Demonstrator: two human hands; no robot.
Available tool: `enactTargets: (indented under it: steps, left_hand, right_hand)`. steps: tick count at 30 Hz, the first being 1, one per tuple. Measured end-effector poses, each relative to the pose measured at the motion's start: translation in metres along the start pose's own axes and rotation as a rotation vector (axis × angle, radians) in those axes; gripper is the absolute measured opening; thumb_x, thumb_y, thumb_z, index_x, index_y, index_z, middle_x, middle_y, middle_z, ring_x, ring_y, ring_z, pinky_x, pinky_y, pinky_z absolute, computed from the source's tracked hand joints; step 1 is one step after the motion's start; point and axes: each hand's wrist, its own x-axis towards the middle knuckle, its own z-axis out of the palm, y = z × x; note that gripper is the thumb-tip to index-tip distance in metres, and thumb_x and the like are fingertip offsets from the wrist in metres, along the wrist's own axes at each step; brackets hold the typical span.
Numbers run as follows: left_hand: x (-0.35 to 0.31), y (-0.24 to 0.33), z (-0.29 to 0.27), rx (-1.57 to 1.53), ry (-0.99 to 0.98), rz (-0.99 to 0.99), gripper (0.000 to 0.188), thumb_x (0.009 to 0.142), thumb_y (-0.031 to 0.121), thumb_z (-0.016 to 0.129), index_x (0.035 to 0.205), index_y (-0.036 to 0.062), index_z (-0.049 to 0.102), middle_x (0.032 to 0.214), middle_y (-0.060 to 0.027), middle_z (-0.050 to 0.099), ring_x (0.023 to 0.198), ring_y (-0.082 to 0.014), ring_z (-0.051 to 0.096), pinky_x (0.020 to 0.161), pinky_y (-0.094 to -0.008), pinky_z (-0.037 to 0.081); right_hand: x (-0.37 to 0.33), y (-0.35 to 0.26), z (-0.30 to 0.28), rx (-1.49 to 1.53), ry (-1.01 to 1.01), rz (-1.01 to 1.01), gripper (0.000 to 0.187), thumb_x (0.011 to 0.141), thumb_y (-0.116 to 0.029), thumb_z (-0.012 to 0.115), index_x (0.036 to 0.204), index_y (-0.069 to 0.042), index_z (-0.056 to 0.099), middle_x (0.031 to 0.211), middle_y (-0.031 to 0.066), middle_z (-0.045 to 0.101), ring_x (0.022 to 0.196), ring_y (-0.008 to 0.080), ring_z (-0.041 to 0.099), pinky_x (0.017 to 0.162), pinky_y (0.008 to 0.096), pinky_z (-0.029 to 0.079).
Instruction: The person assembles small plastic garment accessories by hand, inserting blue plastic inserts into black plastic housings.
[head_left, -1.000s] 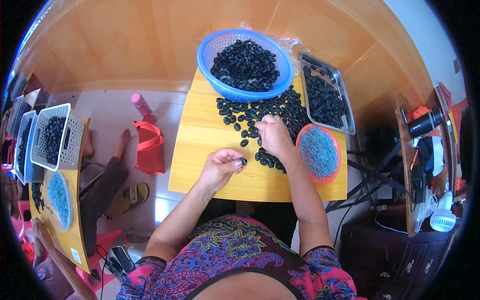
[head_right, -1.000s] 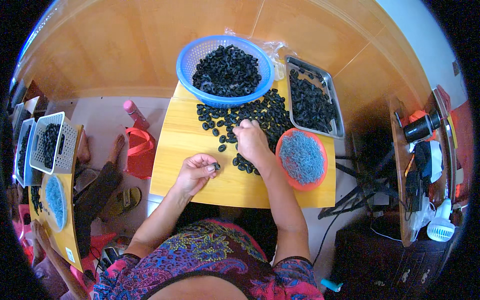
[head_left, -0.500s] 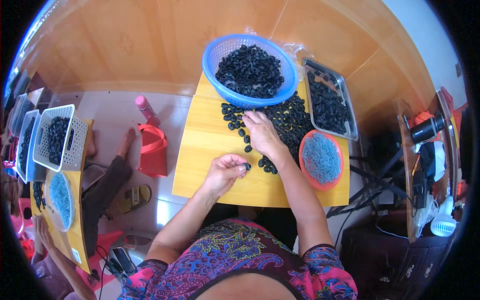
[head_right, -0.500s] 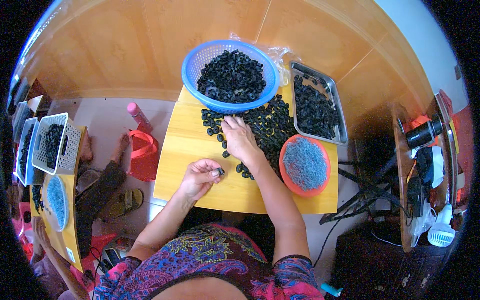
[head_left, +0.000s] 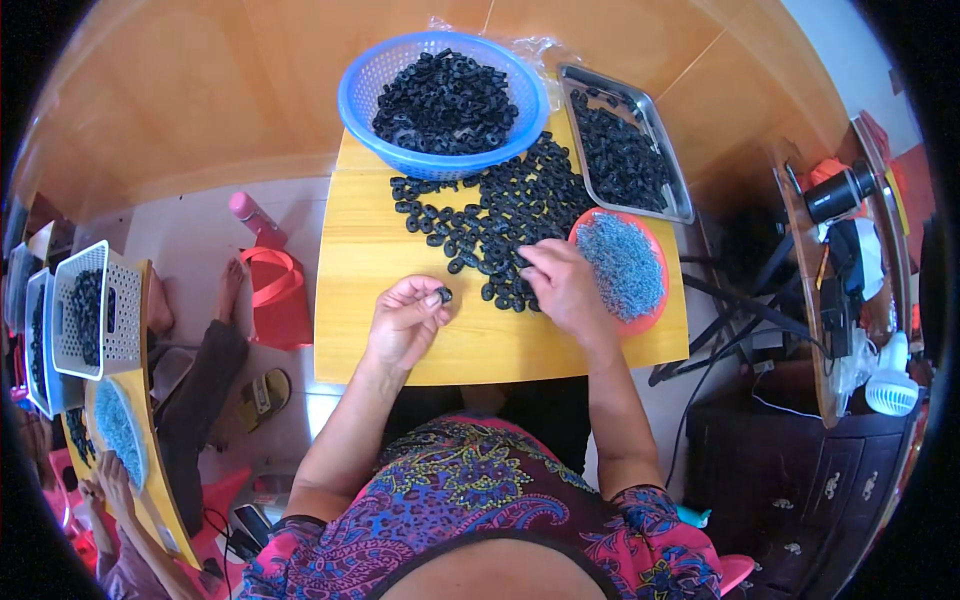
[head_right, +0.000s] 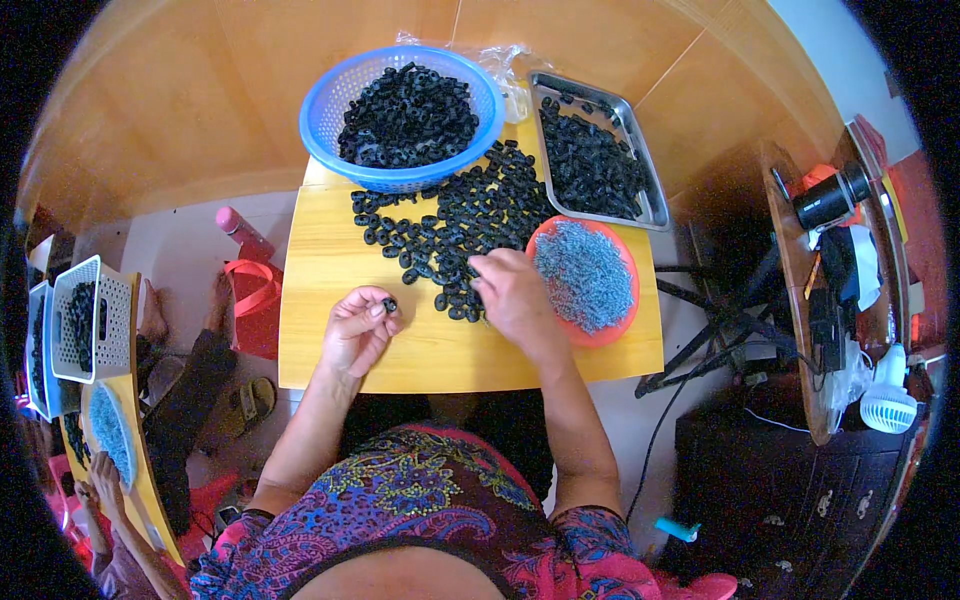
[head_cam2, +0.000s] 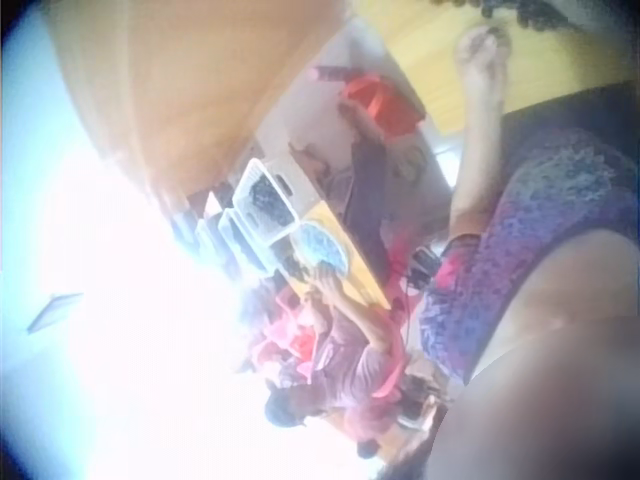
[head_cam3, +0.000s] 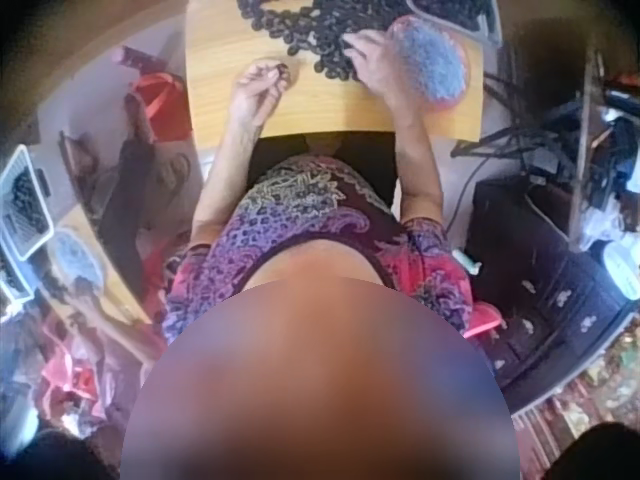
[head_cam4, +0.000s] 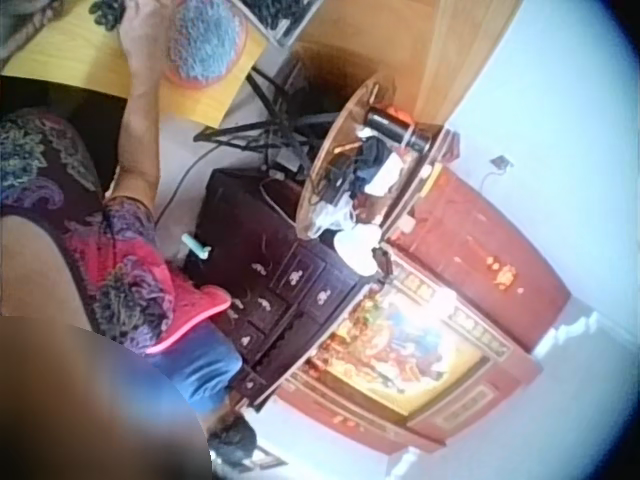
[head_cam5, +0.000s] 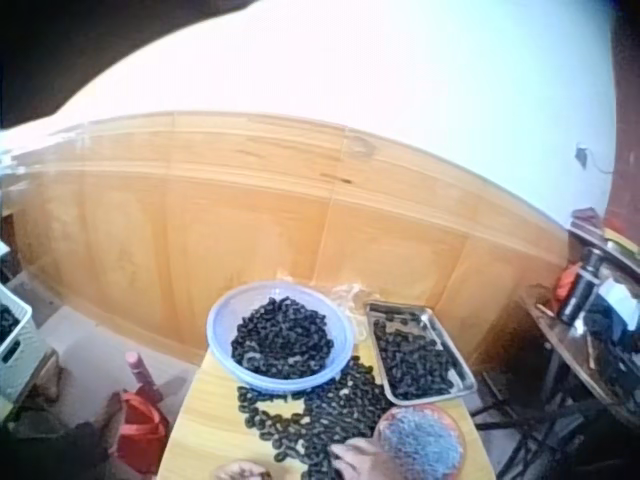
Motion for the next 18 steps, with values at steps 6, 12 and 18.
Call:
enactTargets:
  steps: [6, 12, 18]
  left_hand:
    - [0.0, 0.0, 0.003, 0.004, 0.006, -0.004, 0.01, 0.083, -0.001, 0.06, 0.093, -0.0023, 0.062, 0.082, -0.0127, 0.065, 0.067, -0.019, 0.06, 0.064, -0.0279, 0.049]
    - [0.0, 0.002, -0.001, -0.006, 0.015, 0.003, 0.01, 0.083, 0.0, 0.06, 0.093, -0.0018, 0.062, 0.081, -0.0123, 0.064, 0.069, -0.019, 0.06, 0.065, -0.0285, 0.049]
    - [0.002, 0.0, 0.0, -0.012, -0.005, -0.009, 0.011, 0.084, 0.001, 0.059, 0.095, -0.0004, 0.062, 0.084, -0.0121, 0.064, 0.073, -0.0194, 0.058, 0.068, -0.0299, 0.047]
  right_hand:
    - [0.006, -0.006, 0.036, -0.058, -0.09, -0.105, 0.022, 0.072, -0.003, 0.068, 0.094, -0.002, 0.066, 0.092, 0.0112, 0.062, 0.083, 0.0297, 0.056, 0.077, 0.0368, 0.047]
    - [0.009, 0.002, 0.017, -0.023, 0.049, -0.014, 0.026, 0.075, -0.002, 0.064, 0.1, 0.0, 0.065, 0.098, 0.0165, 0.064, 0.091, 0.034, 0.058, 0.081, 0.0394, 0.048]
    - [-0.002, -0.021, 0.04, -0.363, -0.225, -0.084, 0.05, 0.085, -0.028, 0.058, 0.12, 0.007, 0.052, 0.134, 0.0224, 0.044, 0.127, 0.0353, 0.038, 0.107, 0.0447, 0.028]
